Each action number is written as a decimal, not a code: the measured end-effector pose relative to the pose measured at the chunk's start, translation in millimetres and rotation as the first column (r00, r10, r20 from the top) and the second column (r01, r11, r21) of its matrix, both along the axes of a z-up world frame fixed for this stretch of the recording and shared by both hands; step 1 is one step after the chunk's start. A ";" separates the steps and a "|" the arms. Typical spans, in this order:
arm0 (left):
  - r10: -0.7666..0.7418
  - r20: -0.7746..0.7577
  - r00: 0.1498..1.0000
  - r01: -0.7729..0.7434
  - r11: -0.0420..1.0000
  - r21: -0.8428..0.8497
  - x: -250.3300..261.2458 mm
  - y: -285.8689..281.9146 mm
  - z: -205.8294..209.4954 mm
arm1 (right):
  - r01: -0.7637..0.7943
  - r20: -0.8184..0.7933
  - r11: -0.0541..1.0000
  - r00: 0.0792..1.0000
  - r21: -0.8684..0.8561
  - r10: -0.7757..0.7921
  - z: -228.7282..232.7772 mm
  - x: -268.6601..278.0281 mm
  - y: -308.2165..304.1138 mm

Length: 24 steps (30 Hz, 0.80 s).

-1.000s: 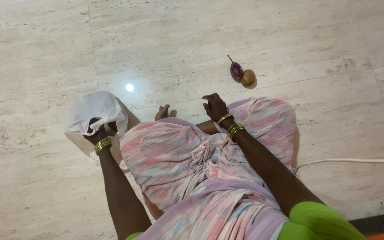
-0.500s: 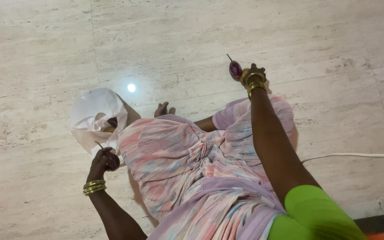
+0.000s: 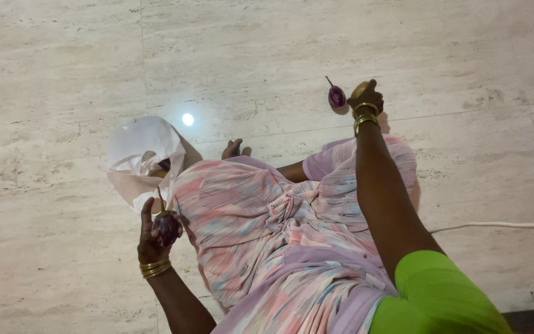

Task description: The person sits on the floor and peels an eggplant and a potato using a small knife. They hold the vegetables in one hand and carefully remove the skin with the other, placing the peeled items aside.

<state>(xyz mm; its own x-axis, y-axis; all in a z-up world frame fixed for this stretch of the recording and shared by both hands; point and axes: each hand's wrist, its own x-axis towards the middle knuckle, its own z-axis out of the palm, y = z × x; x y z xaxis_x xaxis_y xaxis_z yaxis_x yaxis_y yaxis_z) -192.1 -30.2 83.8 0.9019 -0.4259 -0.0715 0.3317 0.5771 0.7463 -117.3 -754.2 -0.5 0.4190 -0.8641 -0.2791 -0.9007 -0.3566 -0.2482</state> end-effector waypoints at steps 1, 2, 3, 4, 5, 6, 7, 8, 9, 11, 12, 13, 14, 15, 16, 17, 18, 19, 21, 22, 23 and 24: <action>0.016 -0.025 1.000 -0.017 0.999 -0.043 5.1 -8.8 -2.0 | -0.085 0.118 0.987 0.988 -0.135 0.101 2.3 6.4 9.5; 0.031 -0.052 0.998 -0.035 0.996 -0.086 9.7 -21.1 -5.9 | -0.151 0.217 0.949 0.952 -0.277 0.215 4.7 11.3 19.2; 0.045 -0.080 0.996 -0.055 0.990 -0.129 14.9 -32.2 -8.9 | -0.237 0.257 0.934 0.917 -0.268 0.306 4.6 11.8 29.8; 0.019 -0.065 0.998 -0.026 0.995 -0.101 21.2 -44.9 -12.5 | -0.323 0.297 0.909 0.869 -0.262 0.395 3.6 15.2 44.0; -0.008 -0.050 0.999 0.004 0.997 -0.073 29.9 -63.5 -17.3 | -0.441 0.274 0.877 0.834 -0.191 0.479 6.4 21.5 53.6; -0.033 -0.036 0.999 0.032 0.999 -0.044 40.5 -83.9 -20.2 | -0.550 0.259 0.827 0.787 -0.116 0.560 7.3 29.4 65.6; -0.114 -0.064 0.991 0.111 0.993 -0.041 54.0 -106.1 -21.9 | -0.610 0.206 0.779 0.752 -0.143 0.626 3.2 35.2 83.4; -0.191 -0.091 0.977 0.188 0.981 -0.041 66.8 -130.2 -23.6 | -0.669 0.152 0.724 0.708 -0.167 0.690 -2.2 40.3 98.6; -0.199 -0.114 0.973 0.183 0.973 -0.140 72.1 -158.6 -27.4 | -0.690 0.135 0.707 0.694 -0.156 0.708 -8.7 42.3 108.9; -0.155 -0.286 0.946 0.093 0.971 -0.218 70.0 -217.6 -39.8 | -0.731 0.105 0.670 0.661 -0.129 0.743 -23.5 46.0 128.4; -0.099 -0.428 0.898 0.018 0.982 -0.190 67.5 -239.1 -46.6 | -0.713 0.067 0.696 0.693 -0.085 0.718 -29.0 48.6 136.6; -0.123 -0.438 0.891 0.045 0.982 -0.183 65.4 -257.0 -54.2 | -0.691 0.026 0.721 0.721 -0.043 0.692 -33.1 51.0 143.7; -0.149 -0.445 0.883 0.076 0.981 -0.179 66.1 -272.1 -61.6 | -0.664 -0.016 0.748 0.748 -0.006 0.664 -34.8 53.6 144.7; -0.165 -0.440 0.883 0.095 0.980 -0.177 66.0 -279.5 -67.4 | -0.671 0.015 0.741 0.741 -0.018 0.671 -36.2 54.7 143.7; -0.182 -0.442 0.878 0.113 0.978 -0.177 61.4 -284.7 -72.5 | -0.676 0.040 0.736 0.735 -0.024 0.677 -38.6 49.5 143.9; -0.199 -0.444 0.874 0.132 0.975 -0.177 58.1 -287.2 -75.4 | -0.682 0.065 0.731 0.728 -0.031 0.682 -40.0 45.7 143.9; -0.200 -0.443 0.874 0.133 0.975 -0.178 56.4 -287.0 -76.1 | -0.650 0.113 0.760 0.754 -0.020 0.647 -40.4 43.2 142.9; -0.202 -0.442 0.874 0.134 0.975 -0.179 56.8 -287.8 -75.2 | -0.617 0.160 0.787 0.776 -0.006 0.610 -40.3 42.0 139.0; -0.221 -0.428 0.876 0.160 0.971 -0.175 60.5 -292.4 -70.0 | -0.517 0.302 0.854 0.806 -0.061 0.509 -42.5 41.5 133.0; -0.238 -0.424 0.874 0.182 0.969 -0.169 59.6 -291.5 -68.1 | -0.441 0.393 0.890 0.802 -0.118 0.450 -44.1 39.8 132.2; -0.255 -0.420 0.871 0.204 0.965 -0.163 59.0 -290.5 -66.7 | -0.358 0.482 0.919 0.783 -0.167 0.392 -48.5 33.9 131.9; -0.274 -0.402 0.874 0.222 0.960 -0.170 58.9 -290.3 -66.0 | -0.340 0.544 0.940 0.786 -0.017 0.294 -52.4 27.6 129.7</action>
